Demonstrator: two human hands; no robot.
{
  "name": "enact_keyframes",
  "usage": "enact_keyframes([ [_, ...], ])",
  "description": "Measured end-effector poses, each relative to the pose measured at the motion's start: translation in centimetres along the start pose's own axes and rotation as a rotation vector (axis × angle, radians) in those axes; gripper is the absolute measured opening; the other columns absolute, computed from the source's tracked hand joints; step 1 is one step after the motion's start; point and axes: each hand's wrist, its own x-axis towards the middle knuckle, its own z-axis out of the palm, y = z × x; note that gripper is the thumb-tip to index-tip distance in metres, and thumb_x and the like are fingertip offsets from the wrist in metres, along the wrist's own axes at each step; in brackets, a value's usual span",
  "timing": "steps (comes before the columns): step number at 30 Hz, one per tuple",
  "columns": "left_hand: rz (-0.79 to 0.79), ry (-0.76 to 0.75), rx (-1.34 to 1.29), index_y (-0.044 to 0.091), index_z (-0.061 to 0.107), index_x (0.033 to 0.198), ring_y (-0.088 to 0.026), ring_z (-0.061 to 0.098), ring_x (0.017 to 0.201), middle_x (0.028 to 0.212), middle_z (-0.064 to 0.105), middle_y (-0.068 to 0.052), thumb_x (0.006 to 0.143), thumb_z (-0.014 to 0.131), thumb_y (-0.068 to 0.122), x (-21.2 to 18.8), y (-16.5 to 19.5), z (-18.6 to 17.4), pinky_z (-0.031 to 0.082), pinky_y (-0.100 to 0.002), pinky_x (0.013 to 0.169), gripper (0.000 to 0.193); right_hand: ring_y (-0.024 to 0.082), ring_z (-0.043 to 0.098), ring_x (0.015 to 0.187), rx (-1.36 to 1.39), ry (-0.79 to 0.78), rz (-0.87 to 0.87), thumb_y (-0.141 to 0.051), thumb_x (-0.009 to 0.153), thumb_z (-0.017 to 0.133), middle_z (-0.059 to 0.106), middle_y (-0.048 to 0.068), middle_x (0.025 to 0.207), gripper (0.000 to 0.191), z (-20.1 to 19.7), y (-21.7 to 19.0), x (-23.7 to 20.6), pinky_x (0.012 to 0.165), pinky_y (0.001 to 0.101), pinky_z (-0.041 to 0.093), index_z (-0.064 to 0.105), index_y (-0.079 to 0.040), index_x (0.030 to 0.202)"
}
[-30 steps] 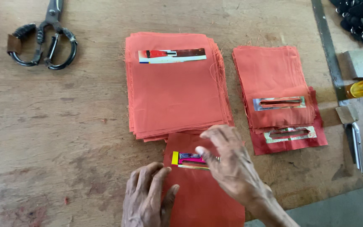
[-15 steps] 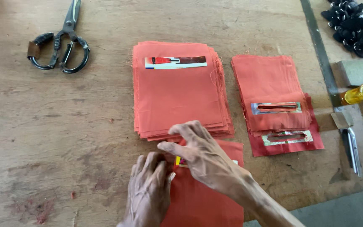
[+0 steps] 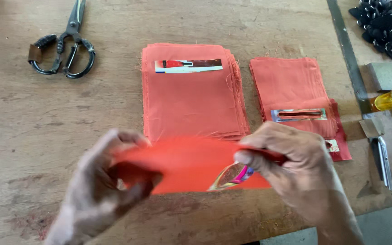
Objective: The person threads a red fabric strap through a horizontal slit in a red fabric panel, pulls it through, and stacks the finished panel on a pile. They repeat this for successive panels, working through a stack of pre-cut red fabric pieces on the workbench.
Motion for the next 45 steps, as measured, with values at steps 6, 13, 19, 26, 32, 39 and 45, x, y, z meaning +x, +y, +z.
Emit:
enact_keyframes([
  [6,0.681,0.181,0.544,0.000,0.056,0.127,-0.018,0.071,0.114,0.118,0.070,-0.011,0.092,0.079,0.002,3.6,5.2,1.4,0.062,-0.033,0.097,0.042,0.007,0.065,0.087,0.327,0.108,0.370,-0.001,0.094,0.068,0.073,0.003,0.095,0.011,1.7,6.4,-3.3,0.077,0.0262,0.055,0.068,-0.001,0.105],
  [13,0.719,0.127,0.803,0.002,0.066,0.103,-0.031,0.069,0.098,0.106,0.067,-0.013,0.084,0.075,-0.001,1.8,0.1,4.1,0.058,-0.039,0.083,0.021,0.014,0.069,0.091,0.377,0.226,0.676,-0.015,0.094,0.068,0.074,0.009,0.097,0.027,5.4,10.2,-8.2,0.083,0.0316,0.057,0.062,-0.002,0.117],
  [19,0.398,0.166,0.794,0.004,0.067,0.102,-0.031,0.068,0.101,0.107,0.068,-0.011,0.078,0.076,0.005,-1.4,-6.9,4.6,0.055,-0.042,0.085,0.026,0.027,0.063,0.098,-0.563,0.237,0.308,-0.031,0.080,0.079,0.064,0.015,0.117,0.060,4.6,6.9,-9.6,0.088,0.0403,0.053,0.059,-0.005,0.131],
  [26,0.456,0.177,0.876,0.005,0.066,0.118,-0.037,0.057,0.120,0.129,0.062,-0.014,0.070,0.082,0.020,-2.5,-10.0,5.3,0.044,-0.049,0.097,0.053,0.028,0.063,0.097,-0.321,-0.078,-0.076,-0.016,0.086,0.074,0.066,0.009,0.105,0.030,9.5,5.0,-7.3,0.084,0.0405,0.052,0.069,-0.007,0.114],
  [32,0.552,0.178,0.867,0.005,0.068,0.114,-0.036,0.058,0.121,0.129,0.062,-0.015,0.074,0.080,0.015,-1.7,-8.9,5.2,0.046,-0.047,0.099,0.043,0.030,0.059,0.085,-0.296,-0.160,0.018,-0.010,0.081,0.075,0.063,0.008,0.090,0.022,9.5,4.5,-5.4,0.077,0.0439,0.048,0.069,-0.004,0.101],
  [39,0.533,0.103,0.765,0.005,0.073,0.111,-0.036,0.061,0.117,0.129,0.063,-0.017,0.069,0.073,-0.001,-1.5,-7.7,5.6,0.048,-0.046,0.097,0.042,0.028,0.060,0.083,-0.278,-0.159,-0.037,-0.004,0.079,0.073,0.065,0.007,0.086,0.019,8.5,4.4,-4.6,0.076,0.0420,0.048,0.072,-0.007,0.099],
  [45,0.575,0.130,0.784,0.006,0.076,0.101,-0.034,0.059,0.112,0.116,0.064,-0.014,0.074,0.080,0.011,-2.1,-8.0,6.2,0.047,-0.046,0.093,0.027,0.027,0.064,0.084,-0.233,-0.130,-0.006,-0.006,0.081,0.077,0.070,0.005,0.090,0.019,8.5,4.9,-5.6,0.075,0.0400,0.050,0.074,-0.007,0.100],
])
